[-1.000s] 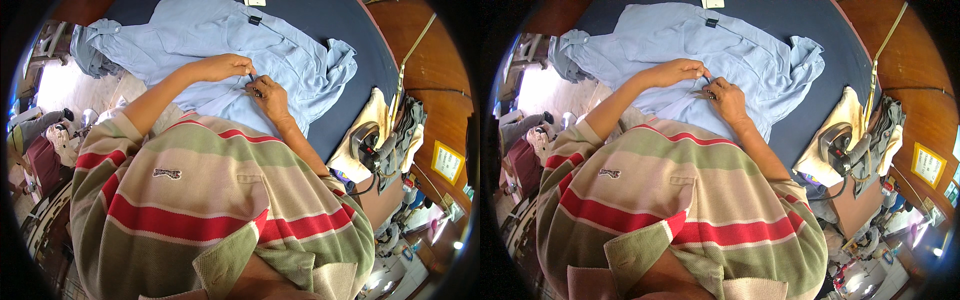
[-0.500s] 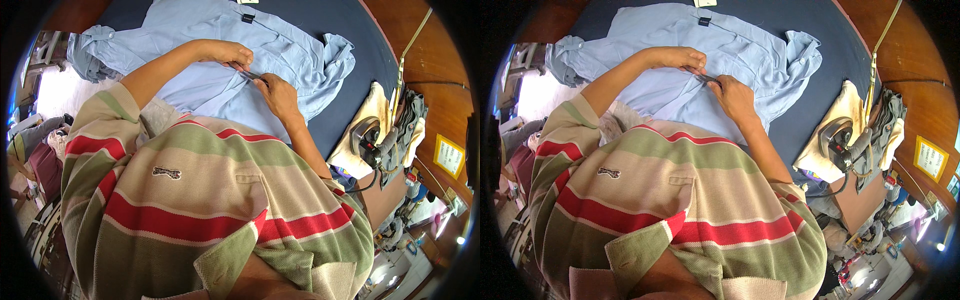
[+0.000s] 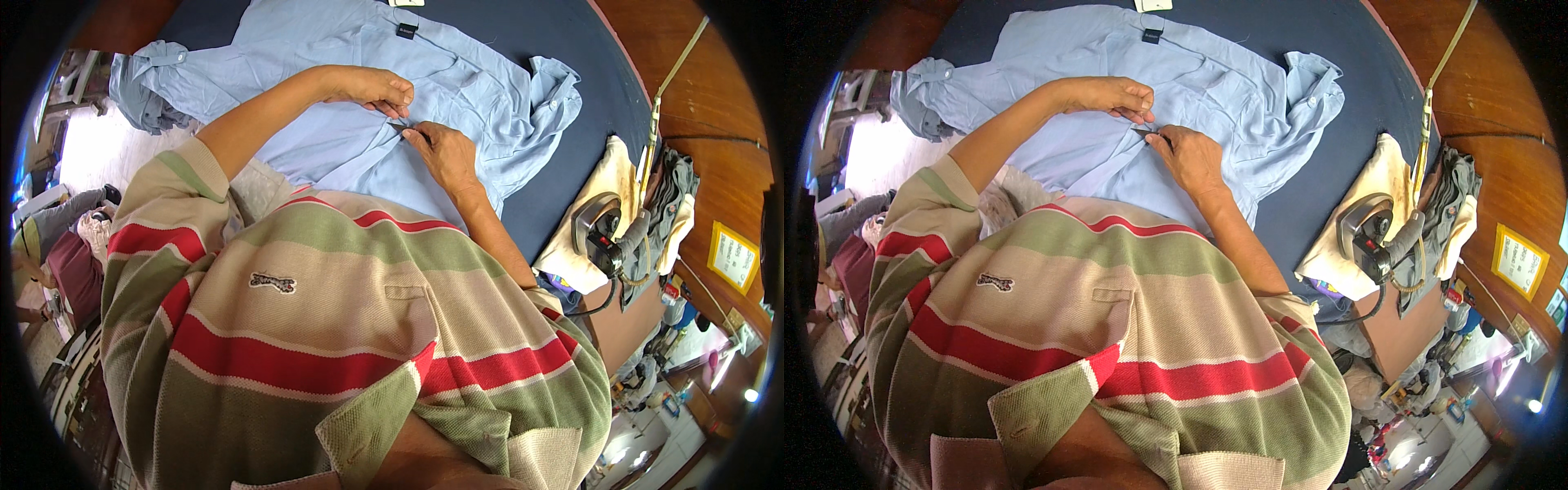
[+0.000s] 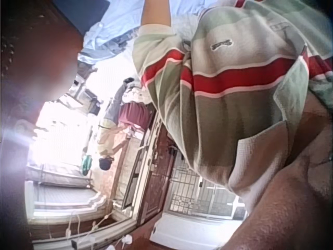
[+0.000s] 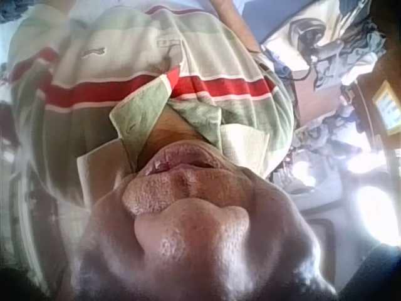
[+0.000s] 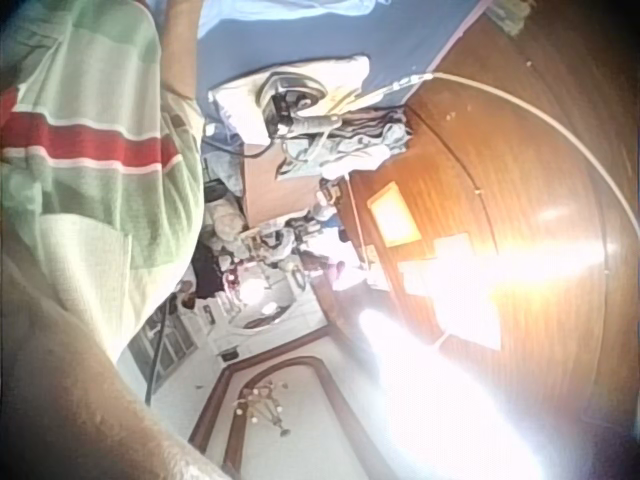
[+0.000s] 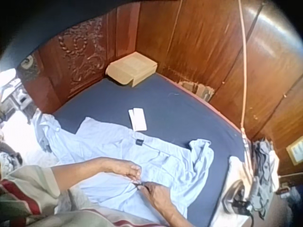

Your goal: The person irons a light blue shirt on a padded table using a steam iron, then walks to another workstation to retrieve another light blue shirt and returns to the ironing table to continue ironing the sleeves and collar.

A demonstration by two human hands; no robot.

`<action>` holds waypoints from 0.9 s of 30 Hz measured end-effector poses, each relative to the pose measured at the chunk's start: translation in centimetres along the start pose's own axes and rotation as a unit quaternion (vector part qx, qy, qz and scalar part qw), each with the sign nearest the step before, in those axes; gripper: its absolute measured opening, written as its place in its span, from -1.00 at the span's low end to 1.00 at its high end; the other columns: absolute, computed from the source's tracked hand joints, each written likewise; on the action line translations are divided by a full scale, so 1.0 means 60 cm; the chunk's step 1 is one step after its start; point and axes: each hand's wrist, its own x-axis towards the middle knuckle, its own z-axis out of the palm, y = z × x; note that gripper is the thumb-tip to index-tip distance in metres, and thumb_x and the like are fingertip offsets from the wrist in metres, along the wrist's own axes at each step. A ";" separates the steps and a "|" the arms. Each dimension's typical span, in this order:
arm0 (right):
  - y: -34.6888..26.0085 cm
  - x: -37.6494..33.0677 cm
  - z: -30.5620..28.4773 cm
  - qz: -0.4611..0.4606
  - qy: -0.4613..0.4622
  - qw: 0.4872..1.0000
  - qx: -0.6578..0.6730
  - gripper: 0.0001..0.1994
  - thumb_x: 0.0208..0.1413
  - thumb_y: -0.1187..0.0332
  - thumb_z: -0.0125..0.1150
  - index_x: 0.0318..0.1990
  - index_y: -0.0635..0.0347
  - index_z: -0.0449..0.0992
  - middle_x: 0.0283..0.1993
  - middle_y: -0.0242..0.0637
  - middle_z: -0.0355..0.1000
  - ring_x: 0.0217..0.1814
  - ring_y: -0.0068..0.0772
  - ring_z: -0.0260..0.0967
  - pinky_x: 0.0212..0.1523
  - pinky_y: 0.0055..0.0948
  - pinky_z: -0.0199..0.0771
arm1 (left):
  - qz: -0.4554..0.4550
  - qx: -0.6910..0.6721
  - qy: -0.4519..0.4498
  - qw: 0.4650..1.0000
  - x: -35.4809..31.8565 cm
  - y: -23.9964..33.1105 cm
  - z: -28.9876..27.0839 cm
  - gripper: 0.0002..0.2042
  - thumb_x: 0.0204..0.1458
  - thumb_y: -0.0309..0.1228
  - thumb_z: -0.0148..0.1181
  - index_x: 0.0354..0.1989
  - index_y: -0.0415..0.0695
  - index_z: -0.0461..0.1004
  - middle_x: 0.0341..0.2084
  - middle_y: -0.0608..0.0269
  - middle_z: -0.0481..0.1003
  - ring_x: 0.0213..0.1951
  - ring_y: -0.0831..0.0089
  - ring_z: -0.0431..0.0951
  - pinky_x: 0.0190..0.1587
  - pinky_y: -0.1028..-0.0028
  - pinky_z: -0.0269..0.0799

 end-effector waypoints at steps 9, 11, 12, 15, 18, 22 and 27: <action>0.161 0.010 -0.171 0.165 0.304 0.937 0.047 -0.62 0.14 0.04 -0.06 -0.14 0.15 0.47 -0.30 -0.03 0.47 -0.21 0.01 0.42 -0.23 -0.22 0.38 | 0.275 -0.326 0.174 0.888 -0.121 -0.064 -0.053 -0.69 0.16 -0.20 -0.17 -0.54 -0.09 0.32 -0.18 0.11 0.47 -0.21 0.48 0.47 -0.05 0.52 0.27; 0.211 0.016 -0.201 0.105 0.310 0.945 -0.010 -0.61 0.13 0.02 -0.06 -0.15 0.14 0.48 -0.32 -0.02 0.46 -0.22 0.02 0.42 -0.23 -0.21 0.37 | 0.205 -0.243 0.314 0.894 -0.132 -0.092 -0.055 -0.71 0.16 -0.23 -0.14 -0.49 -0.14 0.36 -0.20 0.14 0.47 -0.21 0.47 0.47 -0.04 0.51 0.27; 0.233 0.022 -0.208 0.105 0.289 0.950 -0.057 -0.58 0.12 -0.01 -0.07 -0.15 0.15 0.46 -0.31 -0.02 0.46 -0.21 0.03 0.41 -0.22 -0.19 0.35 | 0.209 -0.190 0.326 0.902 -0.130 -0.102 -0.050 -0.76 0.14 -0.27 -0.10 -0.45 -0.16 0.37 -0.20 0.16 0.47 -0.21 0.49 0.46 -0.04 0.50 0.28; 0.301 0.042 -0.228 0.124 0.274 0.951 -0.075 -0.58 0.10 -0.01 -0.06 -0.12 0.14 0.45 -0.28 -0.03 0.46 -0.18 0.04 0.40 -0.18 -0.20 0.35 | 0.161 -0.038 0.391 0.906 -0.111 -0.114 -0.007 -0.86 0.08 -0.39 0.01 -0.32 -0.20 0.40 -0.20 0.25 0.46 -0.22 0.53 0.43 -0.04 0.50 0.28; 0.392 0.069 -0.269 0.132 0.369 0.920 -0.026 -0.59 0.07 0.08 0.04 -0.08 0.23 0.42 -0.27 -0.01 0.46 -0.17 0.00 0.41 -0.14 -0.28 0.36 | 0.221 0.117 0.479 0.841 -0.097 -0.098 0.046 -0.79 -0.03 -0.53 0.11 -0.18 -0.20 0.43 -0.26 0.25 0.47 -0.27 0.50 0.44 -0.09 0.52 0.30; 0.479 0.087 -0.325 0.257 0.377 0.887 -0.073 -0.61 -0.01 0.23 0.11 -0.04 0.23 0.38 -0.19 0.04 0.43 -0.07 -0.02 0.38 -0.08 -0.27 0.34 | 0.171 0.257 0.504 0.806 -0.081 -0.070 0.078 -0.79 -0.09 -0.49 0.15 -0.23 -0.17 0.46 -0.33 0.19 0.48 -0.32 0.36 0.46 -0.18 0.49 0.34; 0.371 0.127 -0.296 0.043 0.417 0.872 -0.252 -0.60 -0.03 0.26 0.14 -0.01 0.17 0.37 0.14 0.01 0.22 0.17 -0.06 0.18 0.08 -0.26 0.26 | 0.137 0.338 0.472 0.803 -0.044 -0.068 0.087 -0.86 -0.06 -0.41 0.13 -0.33 -0.17 0.47 -0.44 0.18 0.49 -0.39 0.25 0.47 -0.31 0.42 0.36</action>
